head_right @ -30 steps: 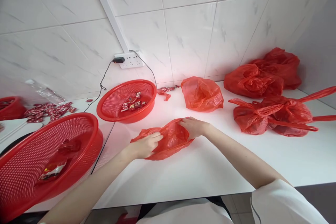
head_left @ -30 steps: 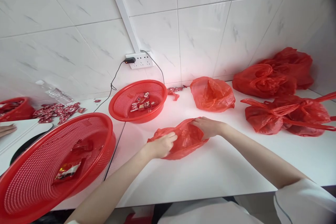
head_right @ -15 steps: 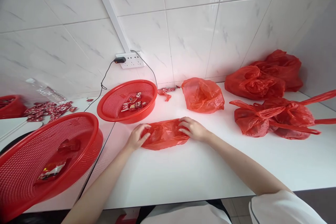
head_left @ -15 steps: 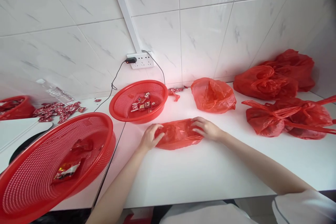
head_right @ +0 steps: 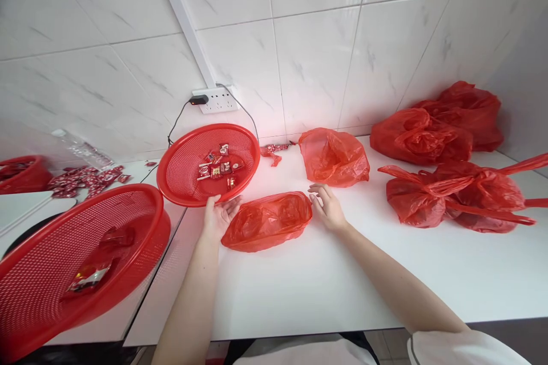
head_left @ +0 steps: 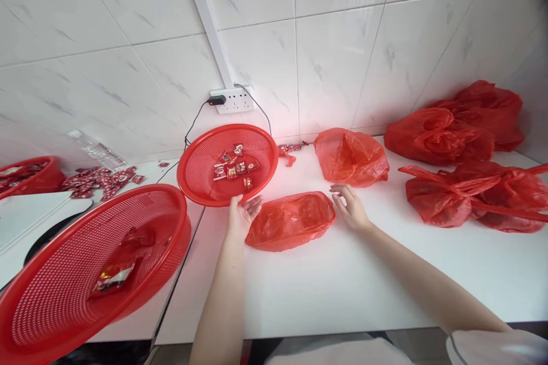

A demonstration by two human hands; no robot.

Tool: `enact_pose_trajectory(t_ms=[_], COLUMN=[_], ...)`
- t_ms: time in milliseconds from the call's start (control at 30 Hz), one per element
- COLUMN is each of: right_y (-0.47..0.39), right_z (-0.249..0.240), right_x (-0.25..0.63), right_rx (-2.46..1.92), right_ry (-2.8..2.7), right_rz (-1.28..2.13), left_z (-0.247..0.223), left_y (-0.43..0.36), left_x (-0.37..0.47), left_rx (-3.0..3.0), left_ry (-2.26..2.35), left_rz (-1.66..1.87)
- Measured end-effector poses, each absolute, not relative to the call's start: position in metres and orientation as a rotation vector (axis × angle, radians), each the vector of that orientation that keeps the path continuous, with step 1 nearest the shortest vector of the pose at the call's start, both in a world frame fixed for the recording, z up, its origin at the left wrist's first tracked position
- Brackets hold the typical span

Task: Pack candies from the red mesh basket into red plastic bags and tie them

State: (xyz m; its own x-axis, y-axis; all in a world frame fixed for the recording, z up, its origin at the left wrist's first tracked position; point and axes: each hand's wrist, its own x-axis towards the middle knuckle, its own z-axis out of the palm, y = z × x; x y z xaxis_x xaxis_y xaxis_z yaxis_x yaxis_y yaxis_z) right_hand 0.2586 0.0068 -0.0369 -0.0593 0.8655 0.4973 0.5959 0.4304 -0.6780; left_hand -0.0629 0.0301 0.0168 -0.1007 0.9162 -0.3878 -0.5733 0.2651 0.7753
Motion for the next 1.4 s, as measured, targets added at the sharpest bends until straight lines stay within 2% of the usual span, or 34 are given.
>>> enact_pose_trajectory(t_ms=[167, 400, 900, 1167, 1267, 1400], right_y=[0.013, 0.016, 0.024, 0.004, -0.006, 0.002], right_z=[-0.038, -0.04, -0.049, 0.012, 0.028, 0.023], right_x=[0.26, 0.263, 0.265, 0.227, 0.184, 0.141], right_rx=[-1.361, -1.381, -1.386, -1.285, -1.253, -1.293], right_ry=[-1.591, -1.531, -1.437, -1.322, -1.437, -1.577], right_rz=[0.564, 0.64, 0.591, 0.312, 0.338, 0.438], left_z=[-0.005, -0.013, -0.016, -0.012, -0.012, -0.014], left_y=[0.027, 0.031, 0.021, 0.008, 0.003, -0.002], left_x=[-0.063, -0.066, -0.043, -0.024, -0.016, -0.01], left_rx=[0.426, 0.454, 0.666, 0.659, 0.629, 0.619], left_ry=[0.949, 0.918, 0.861, 0.873, 0.893, 0.847], left_rz=[1.42, 1.389, 1.356, 1.455, 1.427, 1.336])
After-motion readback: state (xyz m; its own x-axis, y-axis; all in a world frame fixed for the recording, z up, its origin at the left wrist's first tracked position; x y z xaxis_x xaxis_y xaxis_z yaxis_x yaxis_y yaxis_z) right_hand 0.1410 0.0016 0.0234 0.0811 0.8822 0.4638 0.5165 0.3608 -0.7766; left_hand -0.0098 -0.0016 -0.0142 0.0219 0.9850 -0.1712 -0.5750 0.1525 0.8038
